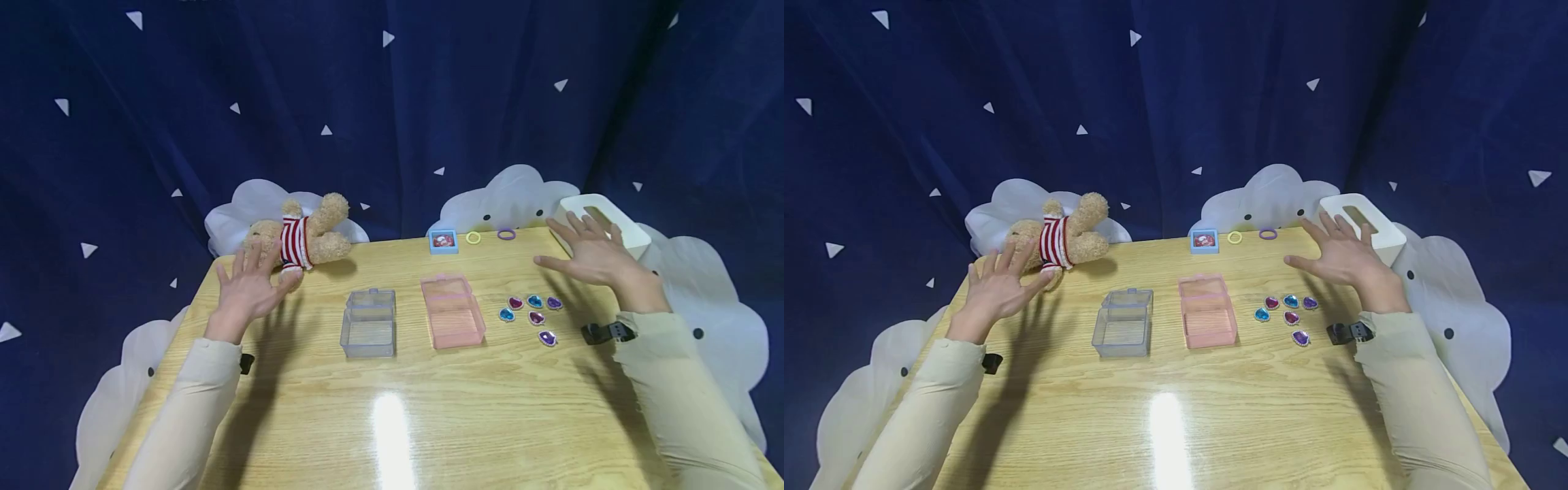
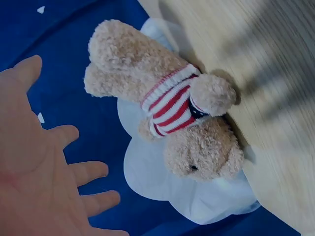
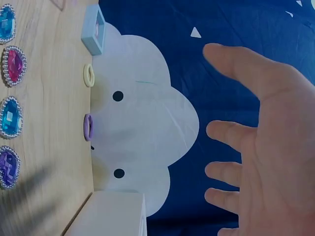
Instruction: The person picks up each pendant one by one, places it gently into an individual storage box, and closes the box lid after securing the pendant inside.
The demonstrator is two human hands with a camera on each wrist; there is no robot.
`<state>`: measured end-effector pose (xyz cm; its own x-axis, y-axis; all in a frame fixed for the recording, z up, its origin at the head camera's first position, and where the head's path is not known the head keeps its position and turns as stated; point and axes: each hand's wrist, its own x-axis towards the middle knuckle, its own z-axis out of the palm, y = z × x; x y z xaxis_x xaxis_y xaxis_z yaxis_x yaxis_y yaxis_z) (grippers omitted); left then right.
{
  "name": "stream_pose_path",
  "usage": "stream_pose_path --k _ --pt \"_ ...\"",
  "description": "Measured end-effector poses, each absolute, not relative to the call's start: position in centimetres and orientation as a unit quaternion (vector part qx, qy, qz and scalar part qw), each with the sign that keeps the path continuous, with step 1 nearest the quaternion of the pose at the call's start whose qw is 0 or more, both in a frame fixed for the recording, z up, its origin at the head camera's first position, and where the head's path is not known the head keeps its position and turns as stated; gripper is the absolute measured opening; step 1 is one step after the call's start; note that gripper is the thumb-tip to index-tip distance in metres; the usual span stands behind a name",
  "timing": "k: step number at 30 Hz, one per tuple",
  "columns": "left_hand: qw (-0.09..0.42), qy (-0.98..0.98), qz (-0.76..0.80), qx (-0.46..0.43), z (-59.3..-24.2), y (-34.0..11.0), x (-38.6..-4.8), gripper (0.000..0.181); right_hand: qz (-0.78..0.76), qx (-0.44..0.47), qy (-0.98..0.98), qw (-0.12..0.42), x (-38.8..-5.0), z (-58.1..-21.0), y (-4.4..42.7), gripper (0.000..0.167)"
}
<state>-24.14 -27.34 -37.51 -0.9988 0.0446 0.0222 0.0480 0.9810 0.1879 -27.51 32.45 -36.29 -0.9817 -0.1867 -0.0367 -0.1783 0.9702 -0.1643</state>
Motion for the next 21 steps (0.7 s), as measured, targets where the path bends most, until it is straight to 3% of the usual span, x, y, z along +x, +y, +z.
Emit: stream_pose_path --k 9,21 --pt "-0.008 -0.99 -0.136 -0.044 -37.5 -26.0 -24.1 0.082 -0.11 -0.144 0.983 0.02 -27.7 -36.7 32.4 0.086" --pt "0.018 -0.976 -0.202 -0.08 -37.8 -24.9 -24.1 0.071 -0.146 -0.173 0.974 0.029 -27.5 -37.5 32.4 0.069"
